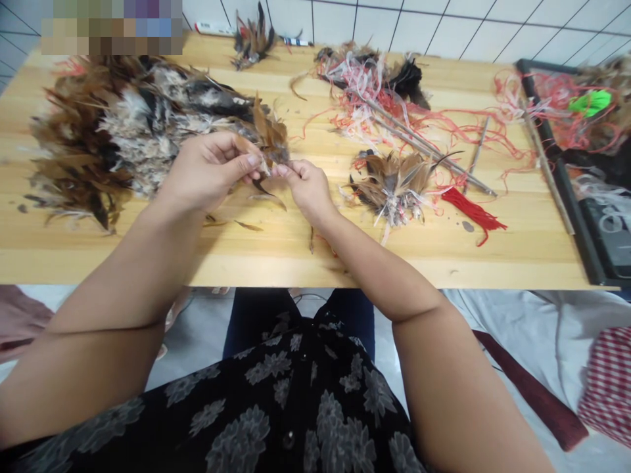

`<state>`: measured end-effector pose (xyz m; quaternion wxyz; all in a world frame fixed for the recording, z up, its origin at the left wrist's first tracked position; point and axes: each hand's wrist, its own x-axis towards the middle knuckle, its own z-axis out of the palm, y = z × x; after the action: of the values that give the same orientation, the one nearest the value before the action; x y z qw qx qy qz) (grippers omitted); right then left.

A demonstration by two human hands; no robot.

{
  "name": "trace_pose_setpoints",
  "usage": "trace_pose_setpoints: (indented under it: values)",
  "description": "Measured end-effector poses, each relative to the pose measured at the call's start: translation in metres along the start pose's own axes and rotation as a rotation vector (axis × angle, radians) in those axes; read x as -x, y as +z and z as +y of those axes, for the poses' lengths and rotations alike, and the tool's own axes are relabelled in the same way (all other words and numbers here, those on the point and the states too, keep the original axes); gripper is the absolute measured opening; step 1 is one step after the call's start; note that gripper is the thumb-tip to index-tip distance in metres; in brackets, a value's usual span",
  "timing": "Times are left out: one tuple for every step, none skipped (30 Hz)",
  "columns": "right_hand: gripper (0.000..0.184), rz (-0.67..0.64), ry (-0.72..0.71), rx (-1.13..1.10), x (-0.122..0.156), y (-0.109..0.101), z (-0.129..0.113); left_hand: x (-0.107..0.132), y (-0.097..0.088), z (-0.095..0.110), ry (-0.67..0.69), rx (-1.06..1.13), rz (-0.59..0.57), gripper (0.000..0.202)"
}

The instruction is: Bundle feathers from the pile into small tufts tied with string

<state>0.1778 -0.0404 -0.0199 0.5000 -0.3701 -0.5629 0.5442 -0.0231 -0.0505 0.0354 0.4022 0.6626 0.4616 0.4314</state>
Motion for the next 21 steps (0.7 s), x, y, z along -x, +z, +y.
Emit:
trace_pose_setpoints:
  values:
    - [0.054,-0.004,0.009,-0.017,0.0,0.001,-0.001,-0.001,0.001,-0.004,-0.003,0.008,0.004,0.049]
    - [0.057,-0.007,0.015,-0.032,0.001,0.001,-0.002,-0.002,0.002,-0.007,-0.008,0.013,0.008,0.05]
    - [0.061,-0.014,0.02,-0.046,0.001,0.002,-0.002,-0.003,0.003,-0.009,-0.012,0.018,0.012,0.05]
    - [0.063,-0.027,0.026,-0.063,0.001,0.003,-0.003,-0.003,0.004,-0.01,-0.016,0.025,0.013,0.051]
    - [0.064,-0.043,0.032,-0.08,0.002,0.003,-0.004,-0.004,0.004,-0.01,-0.021,0.032,0.012,0.051]
    - [0.064,-0.058,0.039,-0.098,0.002,0.003,-0.004,-0.004,0.004,-0.009,-0.028,0.034,0.005,0.052]
    - [0.062,-0.07,0.046,-0.115,0.002,0.004,-0.005,-0.003,0.005,-0.007,-0.039,0.028,-0.007,0.051]
    - [0.059,-0.073,0.05,-0.128,0.002,0.004,-0.005,-0.003,0.004,-0.003,-0.048,0.012,-0.021,0.05]
    - [0.054,-0.07,0.052,-0.136,0.003,0.004,-0.006,-0.002,0.004,0.0,-0.052,-0.014,-0.035,0.048]
    - [0.049,-0.059,0.054,-0.139,0.003,0.005,-0.007,-0.002,0.004,0.004,-0.053,-0.046,-0.044,0.046]
    - [0.043,-0.043,0.059,-0.138,0.003,0.005,-0.009,-0.001,0.003,0.007,-0.051,-0.076,-0.047,0.044]
    - [0.037,-0.029,0.072,-0.13,0.003,0.006,-0.011,-0.001,0.003,0.009,-0.048,-0.102,-0.043,0.044]
    - [0.032,-0.018,0.091,-0.12,0.003,0.006,-0.013,0.0,0.003,0.011,-0.046,-0.122,-0.031,0.045]
    - [0.028,-0.012,0.112,-0.11,0.003,0.007,-0.015,0.0,0.004,0.013,-0.048,-0.138,-0.016,0.047]
    - [0.025,-0.014,0.131,-0.101,0.003,0.007,-0.017,0.001,0.004,0.014,-0.056,-0.158,-0.006,0.049]
    - [0.024,-0.017,0.143,-0.096,0.002,0.007,-0.018,0.002,0.005,0.015,-0.062,-0.185,-0.002,0.051]
    - [0.024,-0.024,0.148,-0.09,0.002,0.008,-0.02,0.003,0.006,0.017,-0.065,-0.222,-0.006,0.054]
    - [0.026,-0.033,0.146,-0.08,0.001,0.007,-0.021,0.004,0.007,0.018,-0.065,-0.262,-0.015,0.057]
    - [0.029,-0.041,0.139,-0.068,0.001,0.007,-0.021,0.005,0.008,0.02,-0.063,-0.299,-0.024,0.061]
    - [0.031,-0.051,0.131,-0.052,0.0,0.007,-0.021,0.006,0.01,0.023,-0.06,-0.33,-0.032,0.065]
    - [0.034,-0.059,0.123,-0.036,0.0,0.007,-0.021,0.007,0.011,0.025,-0.058,-0.352,-0.037,0.067]
